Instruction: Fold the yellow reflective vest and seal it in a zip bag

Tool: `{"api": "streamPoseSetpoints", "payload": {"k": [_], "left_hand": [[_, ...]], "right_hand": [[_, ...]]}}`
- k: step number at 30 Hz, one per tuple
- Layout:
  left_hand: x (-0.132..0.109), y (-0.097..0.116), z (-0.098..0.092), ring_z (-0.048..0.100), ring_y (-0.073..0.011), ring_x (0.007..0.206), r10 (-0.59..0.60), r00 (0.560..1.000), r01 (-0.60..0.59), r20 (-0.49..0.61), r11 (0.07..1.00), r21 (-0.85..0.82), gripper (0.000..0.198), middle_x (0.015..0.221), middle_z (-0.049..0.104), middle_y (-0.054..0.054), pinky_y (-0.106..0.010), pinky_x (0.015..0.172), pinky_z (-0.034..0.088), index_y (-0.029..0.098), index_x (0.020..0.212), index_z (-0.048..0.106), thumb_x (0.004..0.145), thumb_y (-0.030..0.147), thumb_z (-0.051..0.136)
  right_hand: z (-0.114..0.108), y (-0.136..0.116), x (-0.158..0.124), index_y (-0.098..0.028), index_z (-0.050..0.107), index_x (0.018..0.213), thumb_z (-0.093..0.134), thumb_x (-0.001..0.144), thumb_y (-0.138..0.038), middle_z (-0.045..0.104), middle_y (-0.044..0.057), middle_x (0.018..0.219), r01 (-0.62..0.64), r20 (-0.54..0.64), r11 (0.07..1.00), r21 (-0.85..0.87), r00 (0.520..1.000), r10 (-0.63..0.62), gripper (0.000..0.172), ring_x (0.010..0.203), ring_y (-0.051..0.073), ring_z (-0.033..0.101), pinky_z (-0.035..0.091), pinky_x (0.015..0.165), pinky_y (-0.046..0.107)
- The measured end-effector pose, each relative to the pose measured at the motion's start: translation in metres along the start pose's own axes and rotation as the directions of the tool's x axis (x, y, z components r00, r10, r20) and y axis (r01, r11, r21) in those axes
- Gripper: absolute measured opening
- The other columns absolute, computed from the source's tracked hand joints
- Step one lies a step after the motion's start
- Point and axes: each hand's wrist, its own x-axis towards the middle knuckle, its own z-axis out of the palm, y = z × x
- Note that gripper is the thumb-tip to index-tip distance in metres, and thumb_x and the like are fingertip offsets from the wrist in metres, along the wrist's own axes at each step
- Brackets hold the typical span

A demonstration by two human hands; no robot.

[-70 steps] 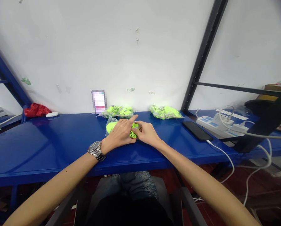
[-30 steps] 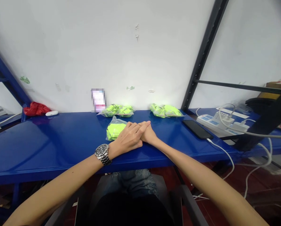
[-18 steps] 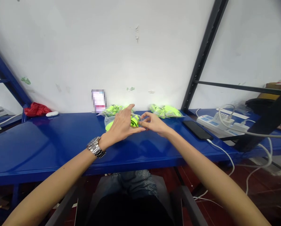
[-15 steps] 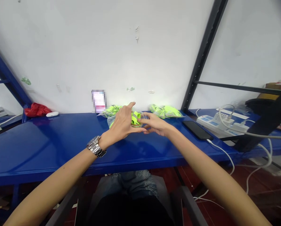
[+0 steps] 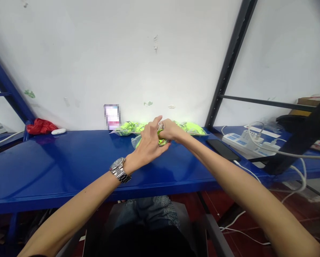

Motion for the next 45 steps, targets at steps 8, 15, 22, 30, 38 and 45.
{"api": "streamPoseSetpoints", "payload": {"k": [8, 15, 22, 30, 38, 45], "left_hand": [[-0.005, 0.006, 0.012, 0.046, -0.0294, 0.11, 0.004, 1.0, -0.004, 0.01, 0.998, 0.055, 0.08, 0.126, 0.044, -0.014, -0.049, 0.091, 0.042, 0.022, 0.147, 0.016, 0.085, 0.034, 0.065], [-0.005, 0.015, 0.006, 0.043, -0.0293, 0.115, -0.05, 0.994, 0.051, 0.097, 0.999, -0.005, 0.055, 0.125, 0.04, -0.014, -0.052, 0.094, 0.043, 0.023, 0.14, 0.029, 0.093, 0.039, 0.053], [0.012, -0.003, -0.029, 0.053, -0.022, 0.1, -0.023, 0.971, 0.018, 0.239, 1.0, 0.022, 0.031, 0.105, 0.05, -0.012, -0.041, 0.092, 0.047, 0.016, 0.116, 0.054, 0.102, 0.03, 0.03], [0.044, -0.024, -0.084, 0.056, -0.0163, 0.07, 0.023, 0.817, -0.132, 0.576, 0.98, 0.148, 0.028, 0.086, 0.06, -0.007, -0.029, 0.063, 0.041, 0.017, 0.101, 0.06, 0.099, 0.037, 0.041], [0.048, -0.036, -0.099, 0.057, -0.0138, 0.065, 0.036, 0.811, -0.105, 0.585, 0.991, 0.084, 0.021, 0.077, 0.065, -0.003, -0.026, 0.06, 0.037, 0.019, 0.096, 0.062, 0.095, 0.032, 0.046], [0.039, -0.037, -0.091, 0.06, -0.0145, 0.069, 0.015, 0.87, -0.092, 0.493, 0.987, 0.133, 0.026, 0.084, 0.069, -0.006, -0.026, 0.062, 0.042, 0.016, 0.104, 0.062, 0.091, 0.022, 0.04]], "right_hand": [[0.002, 0.008, 0.004, -0.017, 0.063, 0.078, 0.07, 0.066, -0.032, 0.069, 0.013, 0.082, 0.0, -0.116, 0.97, -0.243, 0.993, -0.029, 0.02, 0.072, 0.022, 0.062, 0.037, 0.055, 0.027], [-0.004, 0.015, 0.009, -0.02, 0.057, 0.067, 0.067, 0.069, -0.026, 0.064, 0.009, 0.068, 0.107, -0.098, 0.966, -0.236, 0.986, -0.133, 0.012, 0.067, 0.02, 0.059, 0.035, 0.055, 0.027], [-0.02, 0.014, -0.001, -0.018, 0.059, 0.075, 0.065, 0.068, -0.015, 0.059, 0.001, 0.061, 0.1, 0.134, 0.952, 0.289, 0.98, -0.144, 0.01, 0.059, 0.015, 0.056, 0.044, 0.054, 0.025], [-0.033, 0.013, -0.013, -0.02, 0.053, 0.086, 0.059, 0.067, -0.007, 0.062, 0.002, 0.072, 0.109, 0.03, 0.851, 0.514, 0.989, -0.144, 0.023, 0.067, 0.017, 0.063, 0.052, 0.064, 0.03], [-0.024, 0.026, -0.019, -0.021, 0.057, 0.088, 0.038, 0.077, -0.005, 0.062, 0.002, 0.089, 0.601, -0.073, 0.799, 0.004, 0.798, -0.599, 0.028, 0.081, 0.016, 0.056, 0.042, 0.076, 0.03], [-0.019, 0.022, -0.032, -0.024, 0.062, 0.114, 0.039, 0.099, -0.034, 0.062, 0.008, 0.114, 0.657, -0.028, 0.752, -0.045, 0.752, -0.659, 0.029, 0.102, 0.021, 0.056, 0.04, 0.089, 0.033]]}}
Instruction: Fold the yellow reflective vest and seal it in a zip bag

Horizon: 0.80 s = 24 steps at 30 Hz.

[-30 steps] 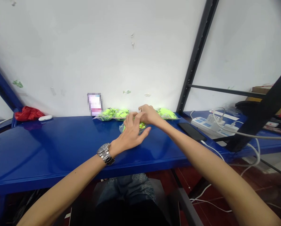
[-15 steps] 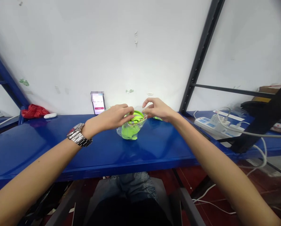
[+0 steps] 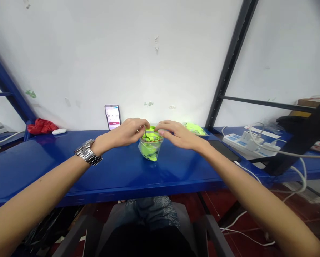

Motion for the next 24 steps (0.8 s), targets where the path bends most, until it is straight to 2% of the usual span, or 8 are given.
{"api": "streamPoseSetpoints", "payload": {"k": [2, 4, 7, 11, 15, 17, 20, 24], "left_hand": [[0.001, 0.002, -0.002, 0.059, -0.0137, 0.065, -0.009, 1.0, 0.009, -0.002, 1.0, 0.006, 0.027, 0.081, 0.068, -0.005, -0.026, 0.061, 0.041, 0.016, 0.102, 0.063, 0.088, 0.019, 0.041], [0.002, 0.004, -0.005, 0.057, -0.0128, 0.06, -0.032, 0.999, 0.032, 0.001, 0.999, -0.005, 0.027, 0.074, 0.067, -0.004, -0.025, 0.058, 0.04, 0.015, 0.1, 0.064, 0.084, 0.016, 0.042], [0.002, 0.005, -0.008, 0.057, -0.0119, 0.056, -0.076, 0.997, 0.078, 0.019, 0.993, -0.09, 0.028, 0.066, 0.064, 0.0, -0.025, 0.055, 0.041, 0.016, 0.098, 0.067, 0.081, 0.016, 0.044], [0.003, 0.004, -0.008, 0.062, -0.0115, 0.061, -0.136, 0.987, 0.155, 0.082, 0.939, -0.305, 0.03, 0.071, 0.066, 0.0, -0.023, 0.056, 0.049, 0.018, 0.1, 0.068, 0.085, 0.021, 0.042], [0.009, 0.003, -0.016, 0.067, -0.013, 0.064, -0.119, 0.979, 0.161, 0.168, 0.95, -0.268, 0.031, 0.079, 0.072, -0.003, -0.023, 0.059, 0.05, 0.017, 0.096, 0.07, 0.085, 0.022, 0.042], [0.011, 0.001, -0.026, 0.067, -0.0146, 0.066, -0.09, 0.971, 0.136, 0.222, 0.971, -0.198, 0.028, 0.08, 0.073, -0.004, -0.024, 0.059, 0.048, 0.018, 0.095, 0.071, 0.084, 0.024, 0.046], [0.008, -0.005, -0.041, 0.066, -0.0164, 0.073, -0.064, 0.958, 0.101, 0.281, 0.988, -0.119, 0.023, 0.085, 0.073, -0.005, -0.025, 0.061, 0.046, 0.02, 0.093, 0.071, 0.085, 0.035, 0.056], [-0.002, -0.014, -0.047, 0.063, -0.0157, 0.076, -0.012, 0.957, 0.043, 0.291, 0.994, -0.103, 0.029, 0.089, 0.07, -0.004, -0.024, 0.063, 0.042, 0.021, 0.086, 0.068, 0.085, 0.048, 0.06]], "right_hand": [[0.003, -0.005, -0.002, -0.024, 0.061, 0.117, 0.051, 0.093, -0.051, 0.06, 0.009, 0.113, -0.026, 0.052, 0.998, -0.054, 0.998, 0.029, 0.038, 0.098, 0.023, 0.056, 0.041, 0.084, 0.033], [0.006, -0.009, -0.003, -0.023, 0.061, 0.118, 0.059, 0.086, -0.058, 0.058, 0.01, 0.109, -0.059, 0.084, 0.986, -0.157, 0.994, 0.072, 0.048, 0.092, 0.023, 0.055, 0.041, 0.079, 0.033], [0.006, -0.012, -0.001, -0.022, 0.066, 0.107, 0.053, 0.091, -0.053, 0.056, 0.009, 0.098, -0.066, 0.143, 0.968, -0.242, 0.984, 0.103, 0.037, 0.082, 0.021, 0.053, 0.038, 0.073, 0.032], [-0.002, -0.013, 0.007, -0.019, 0.068, 0.084, 0.053, 0.093, -0.047, 0.055, 0.008, 0.089, -0.067, 0.24, 0.97, -0.234, 0.963, 0.124, 0.034, 0.069, 0.016, 0.049, 0.034, 0.066, 0.031], [-0.011, -0.009, 0.012, -0.019, 0.07, 0.079, 0.057, 0.091, -0.043, 0.056, 0.007, 0.087, -0.081, 0.312, 0.972, -0.221, 0.938, 0.149, 0.03, 0.063, 0.014, 0.047, 0.033, 0.063, 0.031], [-0.015, -0.006, 0.013, -0.02, 0.071, 0.082, 0.059, 0.09, -0.044, 0.059, 0.008, 0.09, -0.077, 0.29, 0.978, -0.195, 0.948, 0.133, 0.027, 0.067, 0.016, 0.05, 0.034, 0.064, 0.031], [-0.019, 0.0, 0.012, -0.02, 0.073, 0.08, 0.064, 0.087, -0.045, 0.064, 0.009, 0.088, -0.122, 0.159, 0.984, -0.131, 0.977, 0.142, 0.027, 0.075, 0.019, 0.054, 0.035, 0.068, 0.031], [-0.02, 0.005, 0.012, -0.02, 0.072, 0.072, 0.069, 0.083, -0.047, 0.066, 0.007, 0.078, -0.132, 0.072, 0.99, -0.043, 0.988, 0.135, 0.029, 0.076, 0.019, 0.057, 0.037, 0.071, 0.031]]}}
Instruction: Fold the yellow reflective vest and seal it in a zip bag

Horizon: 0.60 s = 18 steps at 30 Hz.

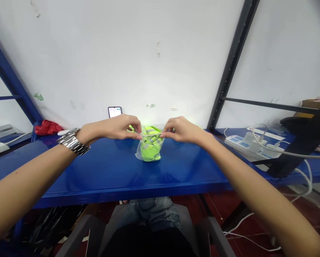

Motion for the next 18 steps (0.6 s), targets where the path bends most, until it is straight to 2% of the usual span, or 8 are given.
{"api": "streamPoseSetpoints", "payload": {"k": [4, 6, 9, 12, 15, 18], "left_hand": [[-0.004, -0.007, 0.012, 0.055, -0.014, 0.064, 0.036, 0.986, -0.025, -0.164, 0.997, 0.071, 0.034, 0.073, 0.064, -0.002, -0.025, 0.059, 0.036, 0.019, 0.079, 0.061, 0.09, 0.05, 0.055], [-0.001, -0.009, 0.019, 0.054, -0.0143, 0.065, 0.044, 0.967, -0.023, -0.25, 0.996, 0.087, 0.033, 0.073, 0.063, -0.003, -0.025, 0.06, 0.035, 0.018, 0.078, 0.06, 0.091, 0.048, 0.053], [0.006, -0.008, 0.029, 0.055, -0.0153, 0.069, 0.069, 0.944, -0.04, -0.323, 0.995, 0.095, 0.026, 0.077, 0.063, -0.004, -0.027, 0.063, 0.037, 0.018, 0.077, 0.059, 0.091, 0.04, 0.053], [0.013, -0.004, 0.039, 0.053, -0.0149, 0.067, 0.082, 0.941, -0.05, -0.327, 0.993, 0.105, 0.018, 0.076, 0.06, -0.004, -0.027, 0.062, 0.037, 0.018, 0.075, 0.057, 0.088, 0.031, 0.053], [0.015, 0.0, 0.045, 0.051, -0.0133, 0.062, 0.077, 0.964, -0.06, -0.254, 0.995, 0.074, 0.008, 0.072, 0.058, -0.001, -0.026, 0.059, 0.036, 0.019, 0.092, 0.056, 0.086, 0.025, 0.055], [0.014, 0.003, 0.048, 0.055, -0.0131, 0.063, 0.047, 0.973, -0.049, -0.225, 0.999, -0.001, 0.034, 0.075, 0.06, 0.0, -0.024, 0.059, 0.038, 0.018, 0.121, 0.046, 0.088, 0.022, 0.054]], "right_hand": [[0.005, 0.006, 0.002, -0.02, 0.071, 0.078, 0.064, 0.086, -0.047, 0.067, 0.006, 0.081, 0.058, -0.106, 0.998, 0.031, 0.993, -0.055, 0.029, 0.075, 0.019, 0.059, 0.042, 0.072, 0.031], [0.008, 0.009, 0.003, -0.019, 0.069, 0.083, 0.063, 0.086, -0.045, 0.068, 0.006, 0.083, 0.056, -0.171, 0.995, 0.077, 0.984, -0.042, 0.027, 0.077, 0.02, 0.061, 0.046, 0.073, 0.032], [0.014, 0.015, 0.003, -0.019, 0.065, 0.089, 0.06, 0.088, -0.039, 0.069, 0.007, 0.091, 0.057, -0.229, 0.99, 0.128, 0.973, -0.026, 0.02, 0.084, 0.021, 0.064, 0.05, 0.076, 0.033], [0.021, 0.018, 0.003, -0.02, 0.062, 0.093, 0.057, 0.089, -0.029, 0.068, 0.007, 0.097, 0.104, -0.24, 0.988, 0.116, 0.968, -0.073, 0.012, 0.088, 0.02, 0.063, 0.052, 0.078, 0.033], [0.029, 0.018, 0.0, -0.019, 0.06, 0.095, 0.054, 0.088, -0.021, 0.065, 0.006, 0.093, 0.155, -0.201, 0.986, 0.059, 0.969, -0.14, 0.01, 0.083, 0.019, 0.06, 0.051, 0.075, 0.033], [0.033, 0.014, -0.003, -0.021, 0.059, 0.117, 0.058, 0.088, -0.024, 0.061, 0.007, 0.102, 0.189, -0.162, 0.982, 0.001, 0.969, -0.186, 0.029, 0.088, 0.02, 0.057, 0.049, 0.078, 0.034]]}}
